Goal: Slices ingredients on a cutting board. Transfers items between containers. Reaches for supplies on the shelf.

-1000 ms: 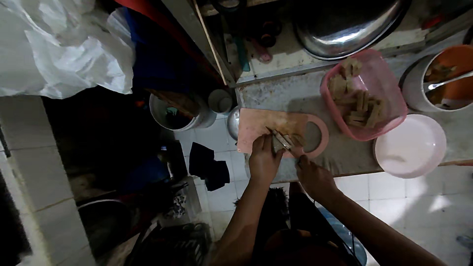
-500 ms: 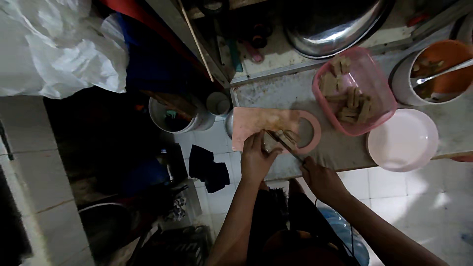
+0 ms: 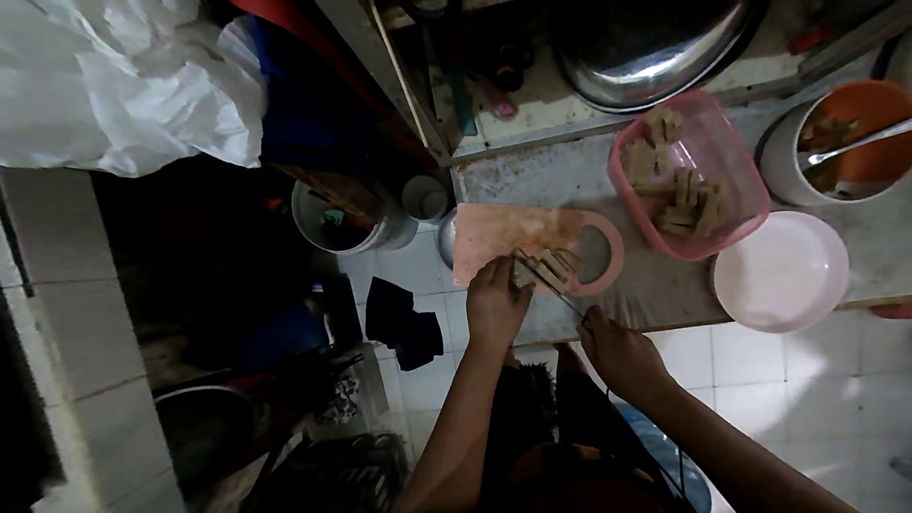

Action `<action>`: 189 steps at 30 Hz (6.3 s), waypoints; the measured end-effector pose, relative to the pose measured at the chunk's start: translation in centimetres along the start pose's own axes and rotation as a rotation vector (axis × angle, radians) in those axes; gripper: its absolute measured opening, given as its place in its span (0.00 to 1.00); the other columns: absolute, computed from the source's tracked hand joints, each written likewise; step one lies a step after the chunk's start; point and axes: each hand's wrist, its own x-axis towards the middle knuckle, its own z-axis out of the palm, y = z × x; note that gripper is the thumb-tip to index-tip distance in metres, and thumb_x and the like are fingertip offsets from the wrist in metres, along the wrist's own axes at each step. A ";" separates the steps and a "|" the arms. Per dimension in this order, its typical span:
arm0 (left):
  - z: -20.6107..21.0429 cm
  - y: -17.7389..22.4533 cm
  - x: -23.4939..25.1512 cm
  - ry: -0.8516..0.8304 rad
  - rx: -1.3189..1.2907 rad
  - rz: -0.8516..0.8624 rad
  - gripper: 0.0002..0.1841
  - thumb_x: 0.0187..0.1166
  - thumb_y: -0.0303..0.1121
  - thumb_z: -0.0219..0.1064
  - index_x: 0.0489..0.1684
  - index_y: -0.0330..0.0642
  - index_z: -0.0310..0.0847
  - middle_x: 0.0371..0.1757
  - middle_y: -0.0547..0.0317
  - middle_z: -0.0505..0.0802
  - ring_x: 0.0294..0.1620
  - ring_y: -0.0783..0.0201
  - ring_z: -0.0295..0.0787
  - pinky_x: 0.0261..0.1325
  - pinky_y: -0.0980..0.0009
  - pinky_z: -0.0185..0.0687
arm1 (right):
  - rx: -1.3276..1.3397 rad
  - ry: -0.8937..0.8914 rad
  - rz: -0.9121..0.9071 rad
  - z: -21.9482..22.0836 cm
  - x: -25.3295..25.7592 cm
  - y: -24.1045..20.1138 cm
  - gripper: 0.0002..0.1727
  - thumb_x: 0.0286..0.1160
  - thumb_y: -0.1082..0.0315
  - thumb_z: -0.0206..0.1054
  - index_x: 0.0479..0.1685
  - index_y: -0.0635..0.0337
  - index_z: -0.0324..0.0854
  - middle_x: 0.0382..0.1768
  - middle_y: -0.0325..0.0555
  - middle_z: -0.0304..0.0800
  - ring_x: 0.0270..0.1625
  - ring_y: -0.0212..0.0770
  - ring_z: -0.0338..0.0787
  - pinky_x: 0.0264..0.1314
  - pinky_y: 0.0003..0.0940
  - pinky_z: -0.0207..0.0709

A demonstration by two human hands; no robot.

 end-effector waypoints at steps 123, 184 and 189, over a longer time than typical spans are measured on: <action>-2.1 -0.3 -0.3 0.049 -0.433 -0.328 0.28 0.79 0.29 0.68 0.80 0.37 0.71 0.71 0.34 0.79 0.59 0.49 0.85 0.60 0.57 0.84 | 0.196 0.304 -0.007 -3.7 4.9 0.7 0.29 0.81 0.64 0.66 0.81 0.64 0.73 0.80 0.68 0.72 0.83 0.69 0.70 0.83 0.64 0.64; -6.5 -1.9 -24.8 0.459 -0.626 -1.096 0.27 0.85 0.31 0.61 0.83 0.33 0.65 0.80 0.29 0.73 0.73 0.37 0.77 0.68 0.41 0.76 | -0.007 0.235 -0.368 -20.6 8.8 6.5 0.21 0.87 0.60 0.61 0.74 0.59 0.79 0.74 0.64 0.79 0.77 0.67 0.78 0.74 0.69 0.74; -8.5 -2.5 -28.9 0.597 -0.606 -1.166 0.27 0.84 0.32 0.65 0.82 0.33 0.69 0.81 0.30 0.73 0.80 0.37 0.72 0.78 0.42 0.69 | -0.064 -0.063 -0.480 -19.1 7.0 2.0 0.24 0.86 0.60 0.63 0.76 0.62 0.78 0.71 0.67 0.82 0.75 0.68 0.79 0.77 0.67 0.71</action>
